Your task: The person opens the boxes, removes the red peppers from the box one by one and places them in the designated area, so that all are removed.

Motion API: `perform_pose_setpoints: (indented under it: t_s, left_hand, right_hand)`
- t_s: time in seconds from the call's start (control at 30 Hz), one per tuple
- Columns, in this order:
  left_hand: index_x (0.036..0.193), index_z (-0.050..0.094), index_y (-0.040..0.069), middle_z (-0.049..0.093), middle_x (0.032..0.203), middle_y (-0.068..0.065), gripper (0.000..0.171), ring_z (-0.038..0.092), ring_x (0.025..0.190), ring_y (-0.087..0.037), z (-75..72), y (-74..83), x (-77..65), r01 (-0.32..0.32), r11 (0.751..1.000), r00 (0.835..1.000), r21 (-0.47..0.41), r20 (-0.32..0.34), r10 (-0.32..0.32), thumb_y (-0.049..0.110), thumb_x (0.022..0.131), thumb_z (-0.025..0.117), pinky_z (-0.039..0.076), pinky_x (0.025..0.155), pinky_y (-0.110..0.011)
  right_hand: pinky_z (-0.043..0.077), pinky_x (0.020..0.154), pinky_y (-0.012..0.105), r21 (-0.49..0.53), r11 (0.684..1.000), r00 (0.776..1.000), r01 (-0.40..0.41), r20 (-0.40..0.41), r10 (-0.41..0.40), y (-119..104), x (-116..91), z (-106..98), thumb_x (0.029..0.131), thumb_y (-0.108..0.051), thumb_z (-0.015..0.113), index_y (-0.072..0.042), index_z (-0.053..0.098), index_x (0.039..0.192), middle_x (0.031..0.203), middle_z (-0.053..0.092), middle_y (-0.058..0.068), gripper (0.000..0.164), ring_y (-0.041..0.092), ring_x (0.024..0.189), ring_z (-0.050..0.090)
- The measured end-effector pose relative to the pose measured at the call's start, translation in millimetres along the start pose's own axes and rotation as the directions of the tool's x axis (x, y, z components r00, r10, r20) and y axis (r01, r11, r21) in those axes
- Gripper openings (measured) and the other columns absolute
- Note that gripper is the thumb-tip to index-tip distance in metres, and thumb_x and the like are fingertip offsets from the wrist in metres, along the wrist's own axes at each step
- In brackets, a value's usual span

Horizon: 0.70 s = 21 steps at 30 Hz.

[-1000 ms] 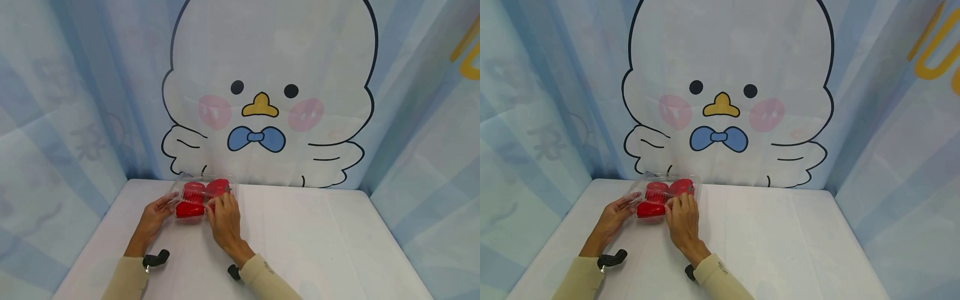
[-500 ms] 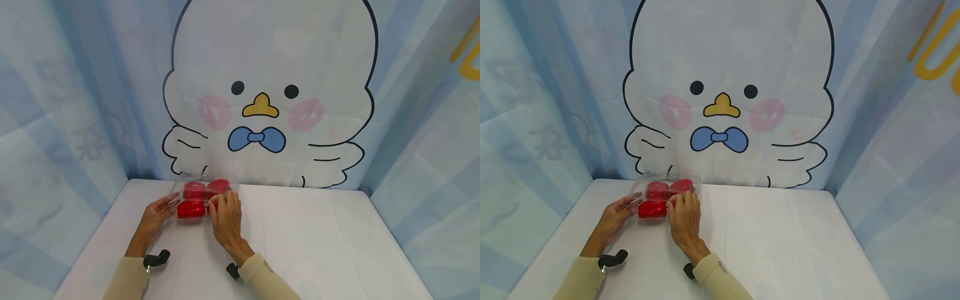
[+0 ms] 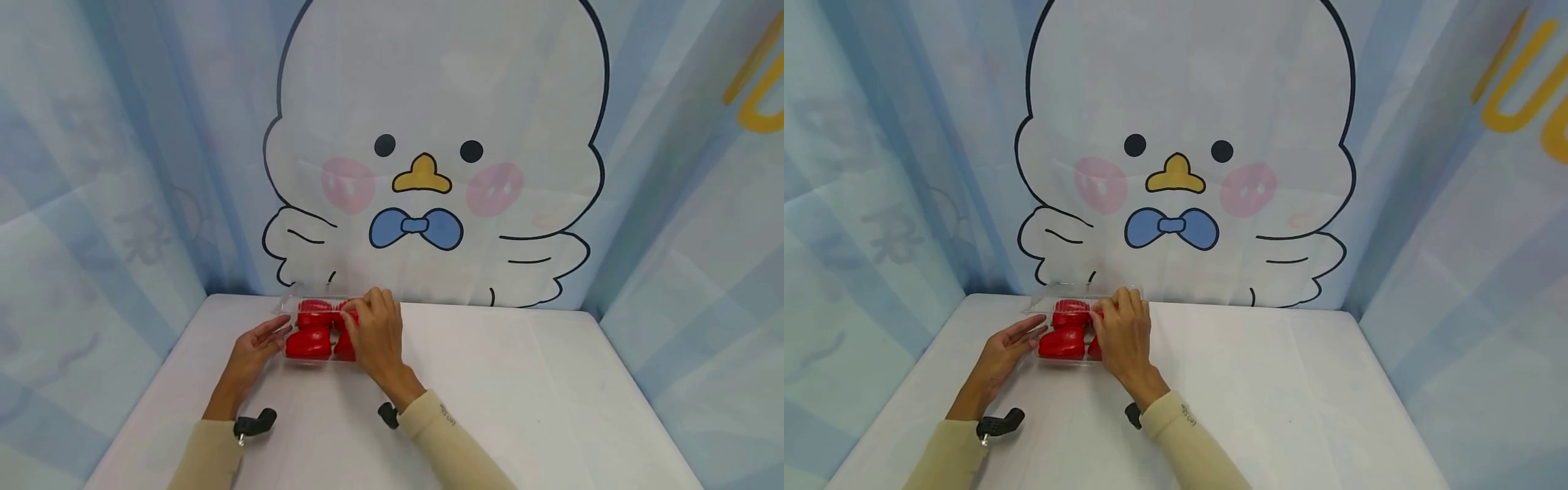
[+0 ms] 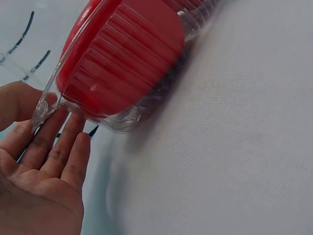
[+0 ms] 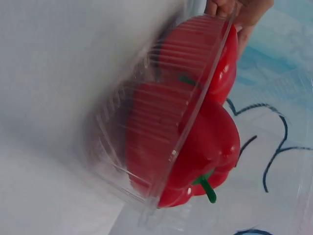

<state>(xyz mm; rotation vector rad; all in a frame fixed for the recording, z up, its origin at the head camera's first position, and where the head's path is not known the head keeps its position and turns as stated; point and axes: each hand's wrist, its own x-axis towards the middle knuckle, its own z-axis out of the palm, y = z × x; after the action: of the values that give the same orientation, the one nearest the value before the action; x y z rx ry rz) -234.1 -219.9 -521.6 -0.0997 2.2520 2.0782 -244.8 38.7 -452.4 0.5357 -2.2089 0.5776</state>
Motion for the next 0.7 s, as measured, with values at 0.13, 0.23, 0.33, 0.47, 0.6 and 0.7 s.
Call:
perform_pose_setpoints:
  t_s: [0.13,0.23,0.33,0.47,0.6,0.7]
  left_hand:
    - [0.164,0.04,0.012,0.037,0.173,-0.011,0.06,0.041,0.158,-0.032,0.7,-1.7,0.7,0.009,0.999,1.0,-0.031,0.002,-0.009,0.008,0.108,0.059,0.048,0.109,-0.017]
    - [0.165,0.039,0.012,0.037,0.173,-0.011,0.06,0.04,0.158,-0.031,0.9,-2.6,0.6,0.018,0.999,1.0,-0.051,0.004,-0.018,0.007,0.108,0.059,0.047,0.11,-0.017]
    - [0.165,0.038,0.013,0.037,0.173,-0.01,0.061,0.039,0.159,-0.031,0.8,-3.0,0.0,0.024,0.997,1.0,-0.068,0.009,-0.023,0.008,0.108,0.06,0.044,0.112,-0.021]
    - [0.166,0.037,0.014,0.036,0.174,-0.009,0.063,0.039,0.159,-0.031,0.6,-3.4,-0.2,0.029,0.997,0.999,-0.077,0.017,-0.028,0.011,0.108,0.06,0.043,0.114,-0.023]
    - [0.167,0.036,0.014,0.034,0.174,-0.009,0.063,0.039,0.159,-0.03,-0.1,-5.0,1.1,0.028,0.997,0.999,-0.076,0.023,-0.026,0.013,0.109,0.06,0.043,0.114,-0.023]
    - [0.167,0.036,0.015,0.034,0.175,-0.008,0.063,0.039,0.159,-0.03,-0.7,-6.3,2.4,0.025,0.997,0.999,-0.076,0.027,-0.023,0.013,0.109,0.06,0.043,0.114,-0.023]
  right_hand:
    - [0.039,0.075,0.033,-0.006,1.0,0.999,0.027,-0.034,-0.027,4.2,7.8,-1.5,0.087,-0.029,0.09,-0.016,0.083,0.096,0.099,0.065,0.003,0.018,0.019,0.094,0.053]
    - [0.04,0.078,0.035,0.025,0.999,0.999,0.026,-0.039,-0.025,8.9,13.2,-2.5,0.087,-0.026,0.09,-0.016,0.084,0.097,0.103,0.067,0.004,0.015,0.02,0.098,0.055]
    - [0.042,0.08,0.038,0.065,0.998,0.999,0.003,-0.037,0.0,15.1,18.2,-3.4,0.09,-0.025,0.087,-0.016,0.083,0.098,0.105,0.068,0.004,0.013,0.021,0.099,0.056]
    - [0.044,0.083,0.041,0.117,0.993,0.998,-0.031,-0.044,0.036,24.8,24.8,-4.9,0.094,-0.025,0.083,-0.015,0.082,0.1,0.103,0.068,0.005,0.011,0.022,0.099,0.057]
    - [0.044,0.086,0.043,0.168,0.985,0.997,-0.049,-0.056,0.059,33.6,30.1,-7.0,0.096,-0.024,0.081,-0.014,0.081,0.104,0.104,0.068,0.006,0.013,0.024,0.1,0.058]
    - [0.044,0.086,0.043,0.193,0.98,0.996,-0.05,-0.063,0.063,39.1,32.5,-8.1,0.096,-0.023,0.081,-0.013,0.079,0.108,0.106,0.068,0.008,0.016,0.025,0.101,0.059]
